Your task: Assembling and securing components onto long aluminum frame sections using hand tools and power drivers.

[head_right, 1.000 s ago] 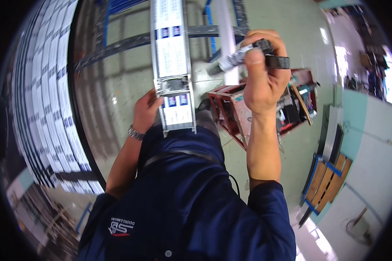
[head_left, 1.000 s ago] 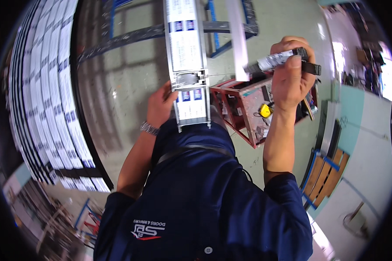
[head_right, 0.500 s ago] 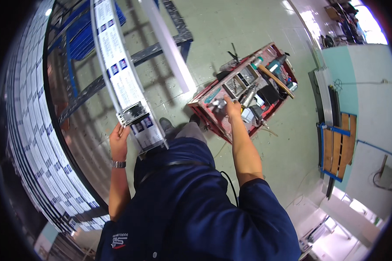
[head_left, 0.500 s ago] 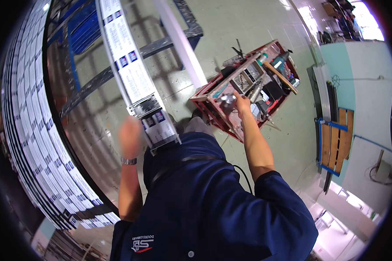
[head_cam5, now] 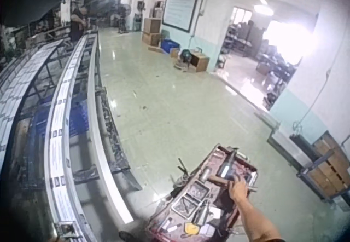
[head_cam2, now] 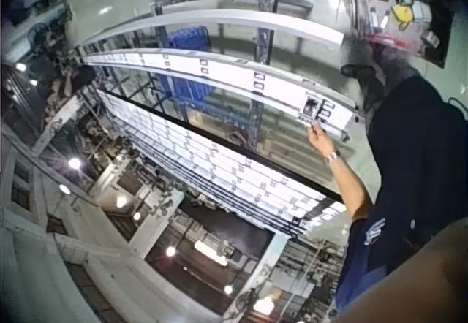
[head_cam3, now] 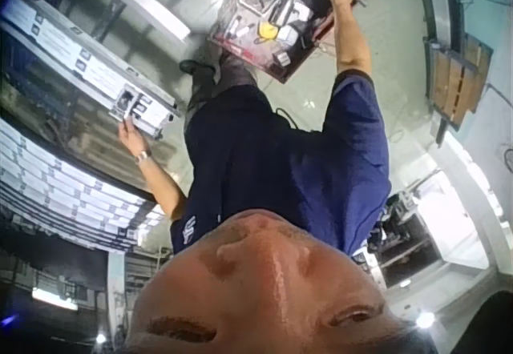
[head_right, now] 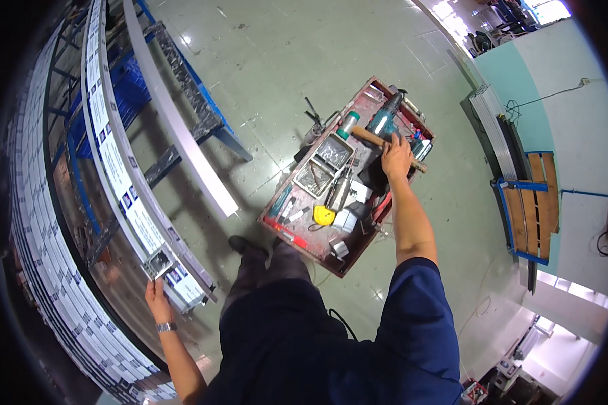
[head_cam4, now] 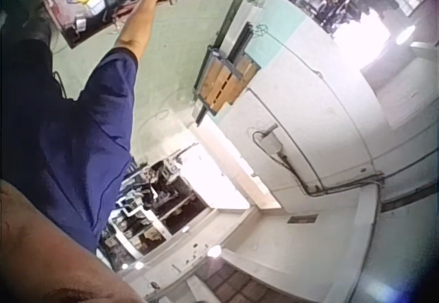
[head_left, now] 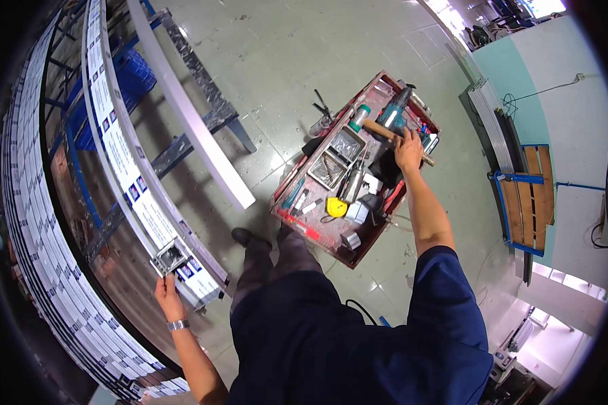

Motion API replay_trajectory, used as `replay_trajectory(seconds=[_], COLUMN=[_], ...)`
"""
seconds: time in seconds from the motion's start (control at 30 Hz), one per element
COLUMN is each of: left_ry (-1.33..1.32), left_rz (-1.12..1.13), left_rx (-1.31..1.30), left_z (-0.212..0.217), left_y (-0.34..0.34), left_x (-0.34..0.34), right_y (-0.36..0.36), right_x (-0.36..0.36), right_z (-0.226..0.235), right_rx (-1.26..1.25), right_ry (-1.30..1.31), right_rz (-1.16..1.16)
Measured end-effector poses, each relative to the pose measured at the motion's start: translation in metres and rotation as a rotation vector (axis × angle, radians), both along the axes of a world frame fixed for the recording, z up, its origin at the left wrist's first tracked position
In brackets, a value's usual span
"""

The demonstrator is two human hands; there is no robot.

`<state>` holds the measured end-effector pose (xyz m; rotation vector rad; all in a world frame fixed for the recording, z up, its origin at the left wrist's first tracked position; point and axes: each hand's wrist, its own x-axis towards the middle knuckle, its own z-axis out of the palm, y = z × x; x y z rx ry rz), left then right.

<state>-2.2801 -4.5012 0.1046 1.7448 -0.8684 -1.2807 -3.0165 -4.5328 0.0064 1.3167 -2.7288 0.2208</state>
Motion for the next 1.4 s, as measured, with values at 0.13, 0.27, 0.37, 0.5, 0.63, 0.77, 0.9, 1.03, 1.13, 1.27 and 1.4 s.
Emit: replay_trajectory(seconds=[0.13, 0.27, 0.37, 0.5, 0.63, 0.77, 0.9, 1.03, 1.13, 1.27, 1.4], left_ry=[-0.033, 0.008, 0.087, -0.423, -0.522, -0.36, -0.404, -0.36, -0.383, -0.366, -0.255], left_rz=[0.027, 0.098, 0.125, -0.079, -0.278, -0.089, -0.125, -0.136, -0.122, -0.134, -0.191], left_rx=[-0.017, 0.022, -0.018, 0.21, 0.123, 0.222, 0.261, 0.235, 0.242, 0.111, 0.046], left_z=[-0.003, 0.0, -0.01, 0.065, 0.044, 0.032, 0.033, 0.035, 0.039, 0.022, 0.014], left_y=[0.001, 0.002, 0.014, 0.0, -0.003, -0.008, -0.02, -0.018, 0.005, 0.014, 0.004], left_x=[0.009, 0.002, 0.013, -0.044, -0.022, -0.012, -0.013, -0.002, 0.001, 0.003, -0.004], right_y=[-0.026, -0.02, -0.035, -0.039, -0.037, -0.045, -0.044, -0.024, -0.007, 0.03, 0.075], right_x=[-0.029, -0.043, -0.052, -0.068, -0.084, -0.09, -0.084, -0.07, -0.03, 0.05, 0.114], right_z=[0.024, 0.005, -0.028, -0.052, -0.071, -0.051, -0.011, 0.041, 0.103, 0.181, 0.21], right_rx=[0.296, 0.322, 0.366, 0.4, 0.315, 0.236, 0.054, -0.079, -0.337, -0.486, -0.452], right_ry=[-0.219, 0.014, -0.057, -0.179, -0.2, -0.261, -0.278, -0.257, -0.329, -0.462, -0.455], right_rz=[-0.075, 0.003, -0.04, -0.173, -0.212, -0.139, -0.21, -0.225, -0.052, 0.029, 0.255])
